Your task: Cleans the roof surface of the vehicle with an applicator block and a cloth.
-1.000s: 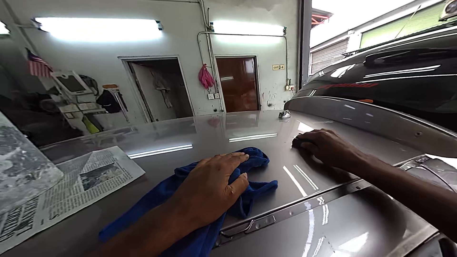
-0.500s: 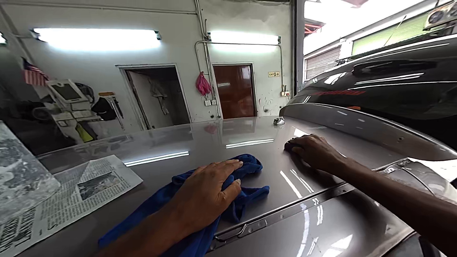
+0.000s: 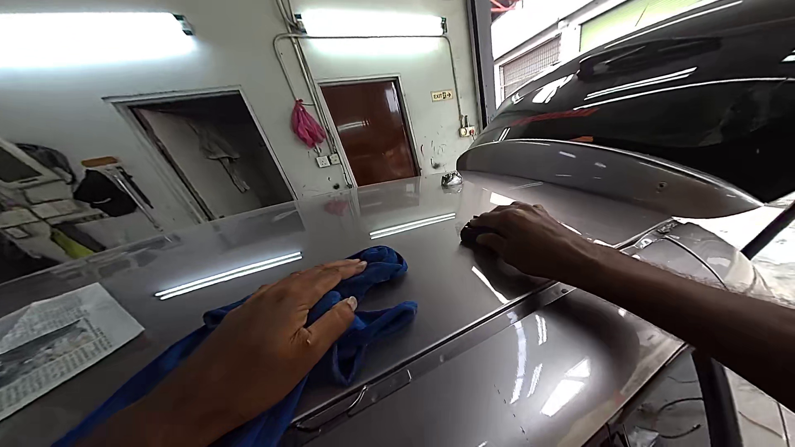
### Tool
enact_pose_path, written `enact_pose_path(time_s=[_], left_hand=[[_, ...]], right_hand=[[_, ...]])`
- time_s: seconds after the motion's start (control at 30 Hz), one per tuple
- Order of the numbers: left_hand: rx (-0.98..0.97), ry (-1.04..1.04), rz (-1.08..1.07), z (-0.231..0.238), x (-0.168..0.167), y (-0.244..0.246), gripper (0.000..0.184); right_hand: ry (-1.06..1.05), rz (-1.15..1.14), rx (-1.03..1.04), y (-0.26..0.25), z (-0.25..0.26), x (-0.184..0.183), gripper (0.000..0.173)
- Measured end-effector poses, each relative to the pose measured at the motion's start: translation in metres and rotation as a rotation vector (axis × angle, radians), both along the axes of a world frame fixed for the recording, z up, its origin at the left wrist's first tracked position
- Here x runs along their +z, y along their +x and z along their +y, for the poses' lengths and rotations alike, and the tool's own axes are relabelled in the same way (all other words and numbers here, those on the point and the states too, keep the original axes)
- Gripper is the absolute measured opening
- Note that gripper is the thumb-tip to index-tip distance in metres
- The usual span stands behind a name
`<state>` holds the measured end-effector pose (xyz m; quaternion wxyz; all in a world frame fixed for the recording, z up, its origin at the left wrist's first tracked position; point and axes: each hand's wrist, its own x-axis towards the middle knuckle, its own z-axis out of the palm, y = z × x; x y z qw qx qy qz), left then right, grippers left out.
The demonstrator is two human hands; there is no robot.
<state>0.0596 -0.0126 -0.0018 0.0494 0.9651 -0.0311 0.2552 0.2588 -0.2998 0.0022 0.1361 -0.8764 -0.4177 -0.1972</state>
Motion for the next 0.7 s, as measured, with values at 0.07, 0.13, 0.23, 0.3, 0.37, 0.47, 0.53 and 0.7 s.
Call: enact_pose_path(time_s=[0.07, 0.13, 0.23, 0.3, 0.37, 0.47, 0.53, 0.7], left_hand=[[-0.014, -0.010, 0.001, 0.000, 0.001, 0.001, 0.053], [-0.017, -0.018, 0.007, 0.001, 0.003, 0.000, 0.053], [-0.018, -0.017, 0.004, 0.000, 0.004, -0.002, 0.053], [-0.016, -0.013, -0.009, 0.000, 0.003, 0.000, 0.053], [-0.017, -0.013, -0.017, 0.001, 0.000, 0.002, 0.052], [-0.034, -0.012, -0.010, 0.005, 0.000, 0.003, 0.052], [-0.054, -0.011, -0.013, 0.006, 0.001, 0.003, 0.053], [-0.062, -0.015, -0.006, 0.005, 0.002, 0.003, 0.053]], right_hand=[[0.008, 0.027, -0.013, 0.010, 0.007, 0.002, 0.027], [0.021, 0.073, -0.061, 0.021, 0.016, 0.007, 0.025], [0.016, 0.086, -0.038, 0.008, 0.010, 0.009, 0.026], [0.009, 0.055, 0.002, -0.007, -0.002, 0.005, 0.027], [0.022, 0.025, 0.025, -0.005, -0.004, 0.000, 0.027], [0.014, 0.054, -0.025, 0.011, 0.010, 0.004, 0.025], [0.005, 0.054, -0.052, 0.016, 0.016, 0.008, 0.023], [0.006, 0.063, -0.011, -0.010, -0.004, 0.005, 0.028]])
